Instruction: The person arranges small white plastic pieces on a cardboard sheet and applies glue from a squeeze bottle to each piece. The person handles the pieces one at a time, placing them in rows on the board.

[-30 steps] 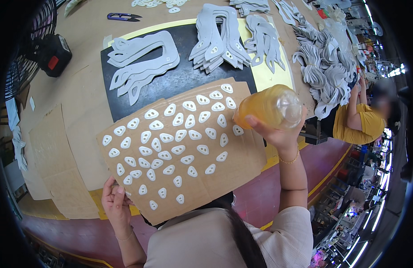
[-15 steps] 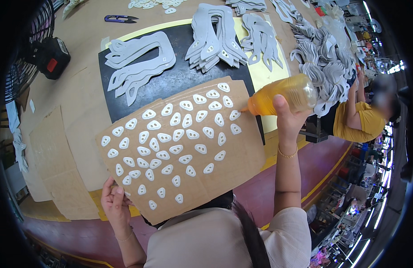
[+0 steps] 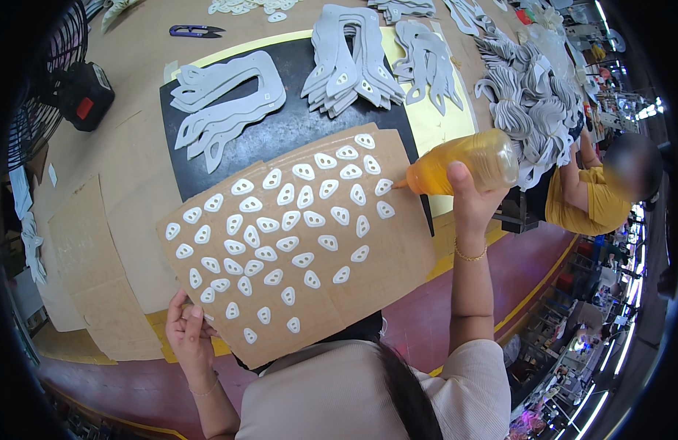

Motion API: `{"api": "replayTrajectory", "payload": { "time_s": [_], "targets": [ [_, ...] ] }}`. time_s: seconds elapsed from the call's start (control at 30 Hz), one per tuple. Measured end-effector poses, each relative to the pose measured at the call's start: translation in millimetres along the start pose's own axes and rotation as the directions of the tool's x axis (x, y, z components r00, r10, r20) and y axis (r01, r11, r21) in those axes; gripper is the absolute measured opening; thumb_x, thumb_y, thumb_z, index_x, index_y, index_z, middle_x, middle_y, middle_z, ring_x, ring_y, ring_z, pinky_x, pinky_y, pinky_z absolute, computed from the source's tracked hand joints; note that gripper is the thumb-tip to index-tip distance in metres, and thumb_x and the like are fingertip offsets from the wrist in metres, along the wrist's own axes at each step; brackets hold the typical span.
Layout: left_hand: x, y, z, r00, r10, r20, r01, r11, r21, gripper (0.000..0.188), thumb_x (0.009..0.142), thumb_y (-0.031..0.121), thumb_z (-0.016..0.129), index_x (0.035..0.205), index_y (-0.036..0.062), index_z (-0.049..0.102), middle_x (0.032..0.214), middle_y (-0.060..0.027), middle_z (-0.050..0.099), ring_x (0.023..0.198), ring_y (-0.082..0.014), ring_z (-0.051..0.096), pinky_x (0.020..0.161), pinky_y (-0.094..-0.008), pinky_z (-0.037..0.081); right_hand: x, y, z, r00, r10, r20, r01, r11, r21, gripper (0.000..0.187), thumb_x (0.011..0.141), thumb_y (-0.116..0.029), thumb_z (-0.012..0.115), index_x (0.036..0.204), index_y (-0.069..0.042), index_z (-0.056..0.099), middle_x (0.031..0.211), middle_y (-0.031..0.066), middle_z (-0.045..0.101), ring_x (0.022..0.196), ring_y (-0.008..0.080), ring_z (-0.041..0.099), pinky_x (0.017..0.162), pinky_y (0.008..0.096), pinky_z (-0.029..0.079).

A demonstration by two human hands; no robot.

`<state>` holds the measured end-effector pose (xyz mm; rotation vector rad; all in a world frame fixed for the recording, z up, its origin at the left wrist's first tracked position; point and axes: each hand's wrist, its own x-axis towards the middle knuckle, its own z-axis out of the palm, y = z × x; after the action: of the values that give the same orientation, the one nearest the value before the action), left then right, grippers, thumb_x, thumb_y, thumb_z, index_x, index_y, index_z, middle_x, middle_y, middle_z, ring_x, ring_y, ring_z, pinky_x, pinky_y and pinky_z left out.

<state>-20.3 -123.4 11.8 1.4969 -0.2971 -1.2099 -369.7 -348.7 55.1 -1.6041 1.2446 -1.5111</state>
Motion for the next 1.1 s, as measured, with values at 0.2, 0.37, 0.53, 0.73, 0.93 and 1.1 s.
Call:
{"api": "replayTrajectory", "payload": {
  "time_s": [0.2, 0.37, 0.53, 0.73, 0.93, 1.1],
  "targets": [
    [-0.1, -0.4, -3.3, 1.000, 0.001, 0.012, -0.001, 1.000, 0.002, 0.046, 0.092, 0.010, 0.060, 0.131, -0.0062, 0.042, 0.079, -0.0048, 0.065, 0.057, -0.0073, 0.060, 0.045, -0.0197, 0.052, -22.2, 11.4, -3.3, 0.999, -0.031, -0.035, 0.031, 1.000, 0.000, 0.049, 0.073, -0.021, 0.085, 0.107, 0.002, 0.057, 0.095, 0.0063, 0.065, 0.082, 0.0133, 0.063, 0.073, 0.0257, 0.052],
    [0.3, 0.0, -2.2, 1.000, 0.006, 0.014, -0.006, 1.000, 0.006, 0.045, 0.091, 0.009, 0.060, 0.130, -0.0062, 0.043, 0.080, -0.0050, 0.065, 0.057, -0.0066, 0.059, 0.045, -0.0195, 0.052, -33.1, 10.6, 0.5, 0.992, -0.082, 0.091, 0.092, 0.989, -0.115, 0.063, 0.072, -0.027, 0.085, 0.117, 0.001, 0.050, 0.099, 0.0082, 0.062, 0.088, 0.0166, 0.063, 0.076, 0.0299, 0.054],
    [0.5, -0.3, -1.9, 1.000, 0.010, 0.021, -0.010, 1.000, 0.005, 0.045, 0.091, 0.010, 0.060, 0.130, -0.0059, 0.044, 0.080, -0.0049, 0.065, 0.057, -0.0061, 0.059, 0.046, -0.0192, 0.052, -29.9, 9.9, -0.1, 0.996, -0.093, 0.013, 0.094, 0.994, -0.059, 0.072, 0.073, -0.042, 0.082, 0.119, 0.001, 0.047, 0.103, 0.0109, 0.060, 0.092, 0.0186, 0.061, 0.078, 0.0325, 0.054],
    [0.8, -2.0, -4.5, 1.000, 0.013, 0.019, -0.013, 1.000, 0.008, 0.045, 0.092, 0.010, 0.060, 0.130, -0.0058, 0.044, 0.081, -0.0052, 0.066, 0.058, -0.0062, 0.060, 0.046, -0.0190, 0.052, -33.1, -0.9, -18.4, 0.988, 0.107, -0.108, -0.097, 0.991, 0.089, 0.069, 0.080, -0.051, 0.071, 0.122, -0.002, 0.046, 0.108, 0.0100, 0.057, 0.100, 0.0221, 0.060, 0.085, 0.0365, 0.051],
    [1.0, -0.7, -1.8, 0.999, 0.007, 0.036, -0.006, 1.000, -0.018, 0.044, 0.092, 0.009, 0.059, 0.131, -0.0058, 0.043, 0.082, -0.0059, 0.066, 0.059, -0.0066, 0.061, 0.046, -0.0189, 0.052, -43.4, 1.0, -15.4, 0.989, 0.110, -0.098, -0.100, 0.990, 0.100, 0.056, 0.077, -0.027, 0.081, 0.116, 0.001, 0.052, 0.104, 0.0095, 0.063, 0.093, 0.0168, 0.062, 0.083, 0.0303, 0.051],
    [1.7, -1.3, -1.8, 1.000, 0.016, 0.022, -0.016, 1.000, -0.002, 0.044, 0.092, 0.010, 0.059, 0.130, -0.0059, 0.044, 0.080, -0.0048, 0.065, 0.057, -0.0059, 0.059, 0.045, -0.0175, 0.050, -41.9, 7.0, -17.0, 0.990, 0.102, -0.101, -0.095, 0.993, 0.072, 0.051, 0.078, -0.024, 0.081, 0.114, 0.000, 0.054, 0.102, 0.0073, 0.063, 0.093, 0.0148, 0.061, 0.083, 0.0292, 0.050]
  ]
}}
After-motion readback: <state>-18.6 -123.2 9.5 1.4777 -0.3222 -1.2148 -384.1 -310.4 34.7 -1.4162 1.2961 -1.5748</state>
